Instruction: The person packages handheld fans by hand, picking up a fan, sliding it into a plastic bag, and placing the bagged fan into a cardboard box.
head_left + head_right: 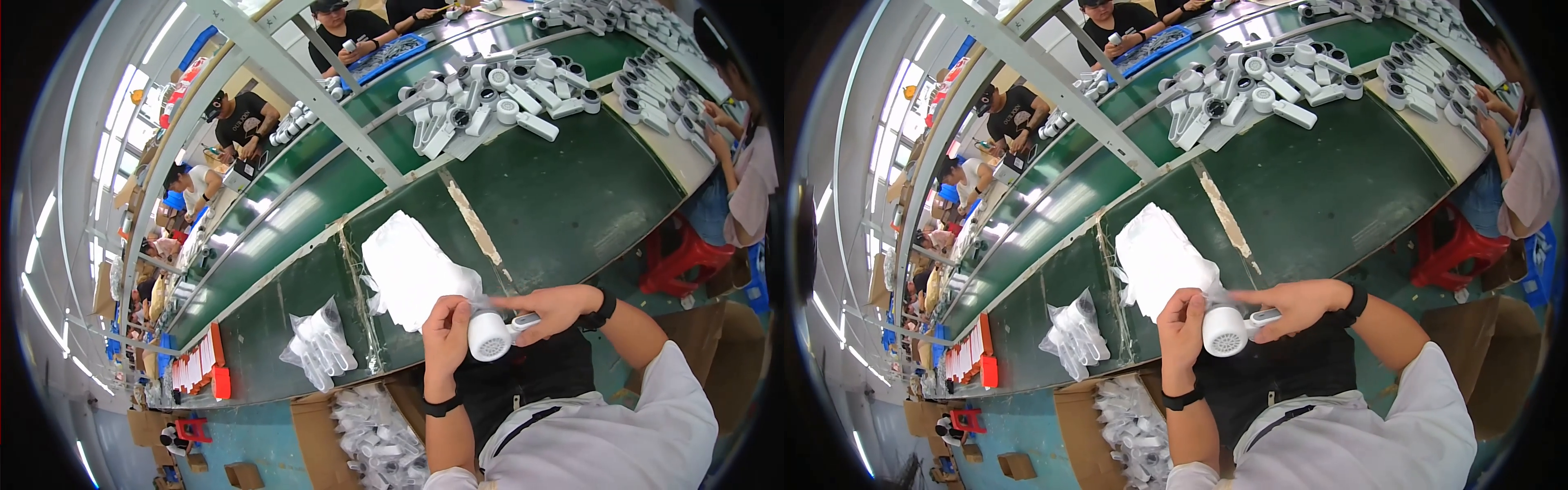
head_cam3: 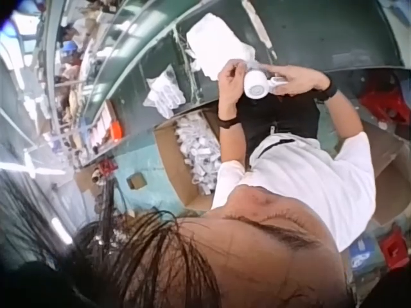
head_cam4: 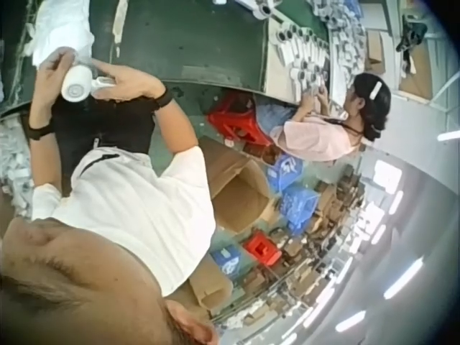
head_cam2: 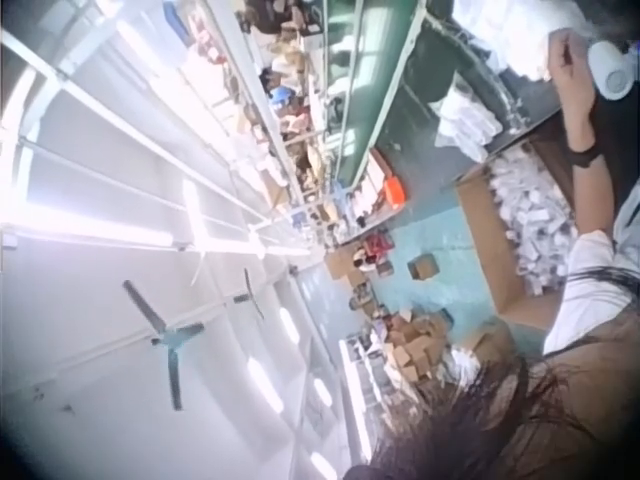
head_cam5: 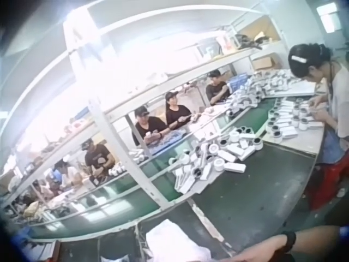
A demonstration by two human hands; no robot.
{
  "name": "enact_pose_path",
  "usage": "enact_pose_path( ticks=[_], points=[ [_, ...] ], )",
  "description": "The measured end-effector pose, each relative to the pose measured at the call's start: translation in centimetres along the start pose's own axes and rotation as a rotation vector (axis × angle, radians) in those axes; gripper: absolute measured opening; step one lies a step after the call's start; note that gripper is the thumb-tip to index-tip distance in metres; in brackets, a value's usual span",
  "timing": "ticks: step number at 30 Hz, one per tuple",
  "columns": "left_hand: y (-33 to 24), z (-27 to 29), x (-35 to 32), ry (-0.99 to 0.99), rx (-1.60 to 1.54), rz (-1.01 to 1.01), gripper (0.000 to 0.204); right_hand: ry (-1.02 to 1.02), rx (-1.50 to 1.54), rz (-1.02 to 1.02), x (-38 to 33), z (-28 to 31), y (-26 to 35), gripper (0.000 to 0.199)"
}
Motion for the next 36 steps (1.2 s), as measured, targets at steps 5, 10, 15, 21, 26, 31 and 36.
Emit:
enact_pose_path(
  ticks=[5,10,15,21,26,31,36],
  points=[
    [-1.1,1.0,-0.2,0.052,0.284,-0.218,0.01,-0.189,-0.014,0.032,1.6,-1.4,-0.7,0.073],
    [-2.9,-0.6,-0.3,0.009,0.531,-0.394,0.006,-0.343,0.252,-0.153,1.6,-2.4,-0.3,0.07],
    [-2.6,-3.4,-1.6,0.045,0.749,-0.502,0.007,-0.415,0.667,-0.001,3.7,-3.5,-1.4,0.07],
    [-2.5,-5.6,-3.9,0.216,0.398,-0.372,0.007,-0.808,0.765,0.417,5.1,-2.2,-2.4,0.071],
    [1.6,-3.0,-4.6,-0.219,-0.047,-0.08,0.036,-0.745,0.726,0.55,3.9,-2.5,-1.7,0.069],
    [4.2,-4.2,-5.5,-0.067,-0.453,0.301,0.052,-0.962,0.372,0.402,3.3,-3.7,0.3,0.06],
    [3.7,-1.9,-5.5,-0.062,-0.697,0.267,0.047,-1.237,0.038,0.53,1.8,-3.5,3.1,0.024]
  ],
)
Point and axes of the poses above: each hand's wrist, its own x-axis towards the middle knuckle, its own z-axis out of the back of the hand, y = z × x, the point moved 4 cm from there along x, towards the middle knuckle, and after that the axes turned 13 degrees about -z, right-handed, at the moved point
